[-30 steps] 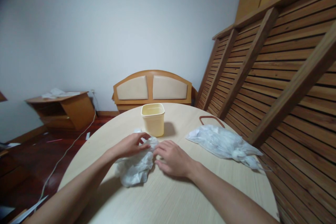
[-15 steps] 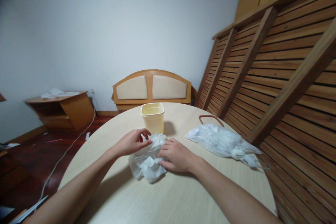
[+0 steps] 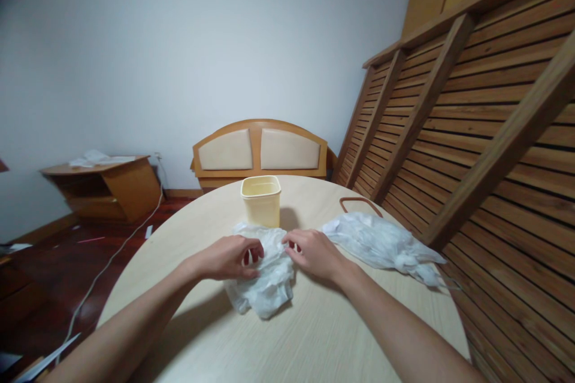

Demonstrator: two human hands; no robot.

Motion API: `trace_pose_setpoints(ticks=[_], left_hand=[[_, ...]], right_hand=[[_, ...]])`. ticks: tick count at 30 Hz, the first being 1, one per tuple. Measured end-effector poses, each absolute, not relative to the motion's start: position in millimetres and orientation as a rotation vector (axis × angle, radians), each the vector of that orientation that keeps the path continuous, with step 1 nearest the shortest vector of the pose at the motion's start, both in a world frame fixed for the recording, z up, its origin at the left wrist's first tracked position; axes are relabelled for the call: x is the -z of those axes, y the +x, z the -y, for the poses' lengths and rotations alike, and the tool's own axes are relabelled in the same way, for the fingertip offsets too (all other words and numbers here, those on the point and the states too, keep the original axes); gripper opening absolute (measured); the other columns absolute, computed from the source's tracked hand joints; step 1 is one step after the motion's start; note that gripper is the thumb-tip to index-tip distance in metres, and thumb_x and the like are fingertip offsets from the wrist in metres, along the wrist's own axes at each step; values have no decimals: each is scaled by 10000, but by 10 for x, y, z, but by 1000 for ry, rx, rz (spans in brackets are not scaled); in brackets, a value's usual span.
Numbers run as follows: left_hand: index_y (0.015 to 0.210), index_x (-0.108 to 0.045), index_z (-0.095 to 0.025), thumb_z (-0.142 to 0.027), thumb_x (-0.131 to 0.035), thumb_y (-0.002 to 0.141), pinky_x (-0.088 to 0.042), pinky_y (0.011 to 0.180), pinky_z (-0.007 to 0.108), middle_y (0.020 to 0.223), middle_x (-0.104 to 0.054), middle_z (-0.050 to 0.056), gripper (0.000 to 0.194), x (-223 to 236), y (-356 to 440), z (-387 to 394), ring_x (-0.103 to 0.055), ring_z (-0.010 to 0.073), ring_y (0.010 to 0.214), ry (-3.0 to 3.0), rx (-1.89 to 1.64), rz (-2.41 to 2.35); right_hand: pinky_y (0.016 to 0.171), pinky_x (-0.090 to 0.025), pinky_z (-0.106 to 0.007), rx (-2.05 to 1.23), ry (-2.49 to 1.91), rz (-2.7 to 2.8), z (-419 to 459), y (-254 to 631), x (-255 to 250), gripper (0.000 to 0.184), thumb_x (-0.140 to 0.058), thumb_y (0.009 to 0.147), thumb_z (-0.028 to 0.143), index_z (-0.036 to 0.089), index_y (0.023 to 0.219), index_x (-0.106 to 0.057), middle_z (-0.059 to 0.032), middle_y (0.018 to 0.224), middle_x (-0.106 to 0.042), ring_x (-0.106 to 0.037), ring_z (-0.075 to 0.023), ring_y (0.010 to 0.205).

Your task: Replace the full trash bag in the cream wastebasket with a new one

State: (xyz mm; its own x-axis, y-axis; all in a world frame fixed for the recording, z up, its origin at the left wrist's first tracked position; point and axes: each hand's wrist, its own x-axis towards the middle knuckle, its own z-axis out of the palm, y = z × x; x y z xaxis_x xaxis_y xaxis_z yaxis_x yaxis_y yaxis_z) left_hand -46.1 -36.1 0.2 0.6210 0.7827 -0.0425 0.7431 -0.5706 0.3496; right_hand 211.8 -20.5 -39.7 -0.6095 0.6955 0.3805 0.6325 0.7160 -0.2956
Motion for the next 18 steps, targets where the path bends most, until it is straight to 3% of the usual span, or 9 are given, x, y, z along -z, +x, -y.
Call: trace_pose_setpoints(ticks=[4, 9, 13, 18], left_hand=[[1049, -696, -216, -197, -616, 787, -437, 665, 267, 926, -750, 35, 274, 2, -459, 344, -668, 191, 786, 2555, -275, -1122], [963, -679, -181, -194, -558, 841, -482, 708, 262, 896, -724, 39, 173, -22, -457, 305, -644, 165, 790, 2391, -544, -1032], [958, -657, -163, -266, -559, 889, -479, 654, 240, 875, -706, 43, 158, -49, -459, 303, -625, 145, 759, 2200, -712, -959], [934, -594, -158, -257, -541, 892, -447, 584, 214, 797, -659, 28, 119, -37, -468, 263, -610, 133, 713, 2072, -885, -936]], right_hand=[[799, -458, -300, -134, -1033, 2485, 215, 2118, 403, 162, -634, 893, 268, 235, 1039, -696, -32, 985, -706, -652, -184, 840], [850, -464, -328, -134, -934, 2515, 253, 2117, 347, 271, -720, 840, 352, 230, 1077, -674, -44, 1024, -693, -648, -220, 949], [858, -470, -339, -137, -913, 2367, 234, 2107, 342, 89, -601, 913, 264, 208, 943, -663, -64, 997, -695, -641, -214, 943], [827, -499, -347, -324, -922, 2044, 202, 2089, 380, 113, -514, 956, 275, 208, 956, -604, -54, 916, -697, -658, -206, 888]])
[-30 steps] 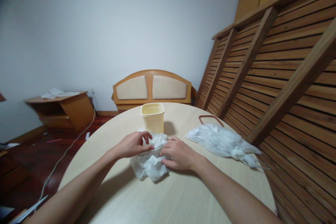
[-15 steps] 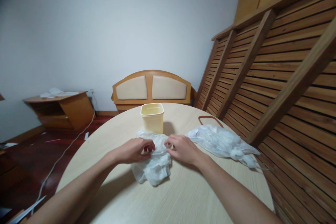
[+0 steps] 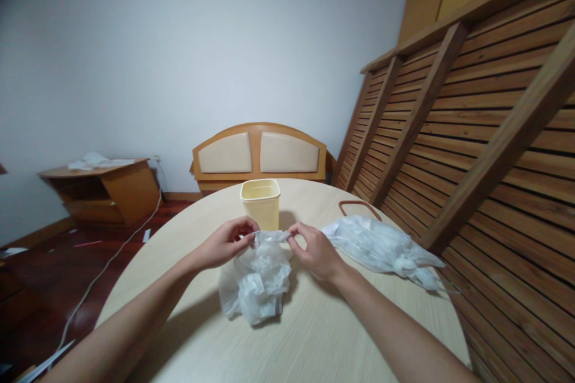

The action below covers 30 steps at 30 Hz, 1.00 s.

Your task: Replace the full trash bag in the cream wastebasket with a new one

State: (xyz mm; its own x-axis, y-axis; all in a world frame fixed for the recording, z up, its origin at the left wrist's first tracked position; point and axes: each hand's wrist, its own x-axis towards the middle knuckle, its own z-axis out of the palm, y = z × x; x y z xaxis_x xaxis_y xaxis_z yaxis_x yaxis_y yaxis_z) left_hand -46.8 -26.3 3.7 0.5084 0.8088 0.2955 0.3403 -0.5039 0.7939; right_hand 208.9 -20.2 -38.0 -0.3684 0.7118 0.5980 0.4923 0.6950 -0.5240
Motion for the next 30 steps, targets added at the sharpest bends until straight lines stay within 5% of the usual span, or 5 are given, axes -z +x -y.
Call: trace_pose_setpoints(ticks=[4, 8, 13, 22, 30], left_hand=[[918, -562, -182, -221, -552, 876, -467, 595, 221, 834, -666, 30, 58, -13, -457, 244, -631, 147, 750, 2199, -1041, -1036], [1077, -580, -208, -315, -611, 897, -532, 708, 267, 1056, -720, 70, 212, -10, -418, 309, -681, 187, 914, 2291, -996, -1022], [1131, -593, -230, -329, -622, 894, -490, 616, 252, 901, -732, 34, 259, 25, -404, 326, -658, 162, 722, 2381, -879, -1107], [909, -609, -173, -291, -576, 847, -515, 579, 245, 844, -671, 39, 138, 29, -440, 138, -635, 137, 660, 1972, -1341, -1096], [886, -627, -167, -298, -601, 806, -501, 570, 237, 839, -678, 36, 156, -93, -517, 143, -637, 139, 660, 1881, -1605, -1118]], right_hand=[[756, -519, -313, -514, -857, 1810, 213, 2037, 383, 137, -529, 963, 341, 214, 963, -581, -40, 881, -672, -658, -187, 829], [686, -507, -285, -663, -829, 1733, 241, 1983, 368, 163, -564, 949, 370, 214, 957, -610, -34, 872, -665, -638, -173, 780], [676, -491, -283, -717, -842, 1658, 208, 1999, 375, 195, -593, 940, 407, 215, 958, -617, -30, 856, -656, -618, -168, 763], [845, -527, -369, -551, -831, 1687, 164, 2061, 436, 447, -692, 825, 287, 242, 1231, -511, -62, 1098, -659, -634, -184, 878], [901, -527, -425, -422, -978, 1590, 30, 2151, 457, 210, -609, 824, 235, 211, 1033, -613, -70, 998, -692, -665, -229, 939]])
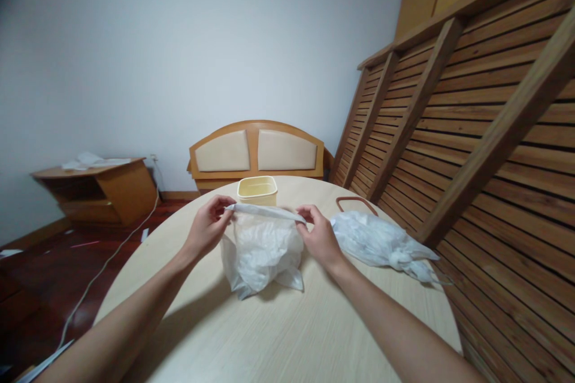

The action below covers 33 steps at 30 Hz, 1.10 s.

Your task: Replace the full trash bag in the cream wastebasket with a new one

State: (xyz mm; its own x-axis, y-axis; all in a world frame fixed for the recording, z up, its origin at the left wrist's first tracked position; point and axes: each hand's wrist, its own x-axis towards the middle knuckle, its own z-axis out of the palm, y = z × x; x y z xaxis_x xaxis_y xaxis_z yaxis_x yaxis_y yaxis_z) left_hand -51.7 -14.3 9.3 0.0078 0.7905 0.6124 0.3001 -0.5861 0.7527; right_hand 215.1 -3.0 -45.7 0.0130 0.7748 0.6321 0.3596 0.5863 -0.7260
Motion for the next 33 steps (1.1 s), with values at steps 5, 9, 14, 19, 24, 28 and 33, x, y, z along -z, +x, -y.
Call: trace_pose_setpoints(ticks=[5, 9, 14, 19, 24, 28, 33], left_hand=[[898, -632, -171, -280, -575, 801, -508, 609, 253, 869, -681, 43, 157, -100, -605, 71, -654, 162, 727, 1825, -1721, -1228], [937, -622, -169, -271, -571, 765, -508, 604, 259, 859, -668, 37, 206, -111, -720, -19, -629, 157, 694, 1683, -1855, -1296], [937, -631, -162, -327, -599, 751, -486, 617, 250, 822, -657, 31, 251, -95, -853, -134, -610, 158, 708, 1583, -1928, -1332], [896, -627, -158, -387, -606, 766, -481, 591, 235, 756, -637, 11, 264, -106, -856, -122, -597, 148, 669, 1559, -1869, -1281], [841, -607, -170, -401, -626, 760, -457, 519, 219, 713, -610, -7, 245, -130, -771, -27, -553, 132, 597, 1673, -1680, -1189], [891, -660, -168, -509, -651, 772, -483, 580, 251, 821, -670, 44, 361, -151, -767, 92, -606, 170, 694, 1875, -1478, -953], [737, -731, -172, -784, -395, 853, -542, 720, 358, 855, -715, 130, 708, -211, -814, 225, -661, 248, 783, 1898, -895, -677]], right_hand=[[881, -538, -402, -318, -896, 1447, 30, 2225, 381, 255, -658, 861, 314, 233, 1089, -578, -60, 999, -652, -647, -217, 936], [847, -530, -373, -312, -827, 1490, 52, 2235, 362, 329, -675, 870, 300, 249, 1161, -531, -42, 987, -642, -632, -192, 887], [705, -514, -310, -425, -753, 1516, 40, 2241, 373, 350, -669, 885, 301, 262, 1187, -498, -28, 992, -640, -579, -142, 721], [715, -511, -310, -487, -720, 1500, 52, 2256, 333, 349, -660, 889, 332, 267, 1184, -487, -41, 1040, -632, -565, -138, 724], [733, -523, -323, -513, -792, 1508, 22, 2284, 349, 348, -647, 880, 361, 249, 1175, -500, -65, 1079, -643, -578, -141, 728], [739, -526, -327, -558, -925, 1600, -4, 2340, 378, 342, -639, 885, 436, 215, 1137, -571, -87, 1072, -684, -632, -173, 808], [540, -460, -281, -871, -1017, 1673, -60, 2450, 392, 589, -440, 920, 695, 153, 993, -660, -85, 805, -729, -584, -148, 555]])
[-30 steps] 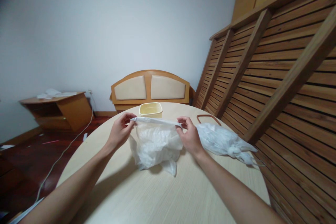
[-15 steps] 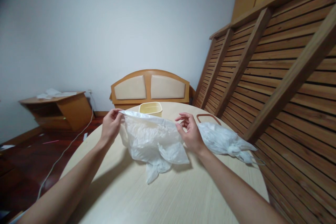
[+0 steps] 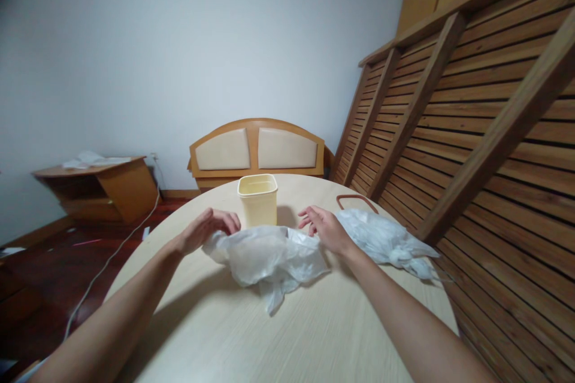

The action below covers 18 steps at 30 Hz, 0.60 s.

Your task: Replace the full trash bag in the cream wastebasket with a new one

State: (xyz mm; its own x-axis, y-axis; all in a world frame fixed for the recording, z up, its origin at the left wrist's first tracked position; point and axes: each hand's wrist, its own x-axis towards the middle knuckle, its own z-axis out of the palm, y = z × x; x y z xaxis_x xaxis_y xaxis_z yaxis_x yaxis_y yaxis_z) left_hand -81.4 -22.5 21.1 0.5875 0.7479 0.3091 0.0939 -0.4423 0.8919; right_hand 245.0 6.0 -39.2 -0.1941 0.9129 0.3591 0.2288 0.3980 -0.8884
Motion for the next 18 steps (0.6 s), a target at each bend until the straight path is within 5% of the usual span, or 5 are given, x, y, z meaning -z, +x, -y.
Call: trace_pose_setpoints(ticks=[5, 10, 18], left_hand=[[795, -734, -181, -642, -556, 870, -540, 736, 323, 821, -732, 81, 500, -153, -746, 172, -663, 210, 759, 2033, -623, -939], [1036, -719, -200, -502, -628, 842, -534, 847, 338, 1128, -724, 101, 370, 34, -715, 84, -669, 261, 1045, 2178, -637, -1129], [1066, -723, -219, -489, -676, 777, -523, 717, 321, 1063, -771, 112, 399, 148, -783, 37, -729, 277, 880, 2154, -541, -1428]], right_hand=[[488, -416, -273, -709, -1211, 1678, -77, 2512, 394, 576, -419, 934, 676, 170, 923, -695, -71, 756, -730, -561, -146, 484], [557, -430, -295, -481, -1378, 1936, -9, 2524, 410, 447, -555, 916, 575, 219, 697, -714, -60, 657, -713, -643, -219, 613], [525, -449, -259, -854, -1209, 1938, -18, 2487, 481, 289, -750, 750, 331, 166, 987, -750, -29, 694, -713, -638, -178, 603]])
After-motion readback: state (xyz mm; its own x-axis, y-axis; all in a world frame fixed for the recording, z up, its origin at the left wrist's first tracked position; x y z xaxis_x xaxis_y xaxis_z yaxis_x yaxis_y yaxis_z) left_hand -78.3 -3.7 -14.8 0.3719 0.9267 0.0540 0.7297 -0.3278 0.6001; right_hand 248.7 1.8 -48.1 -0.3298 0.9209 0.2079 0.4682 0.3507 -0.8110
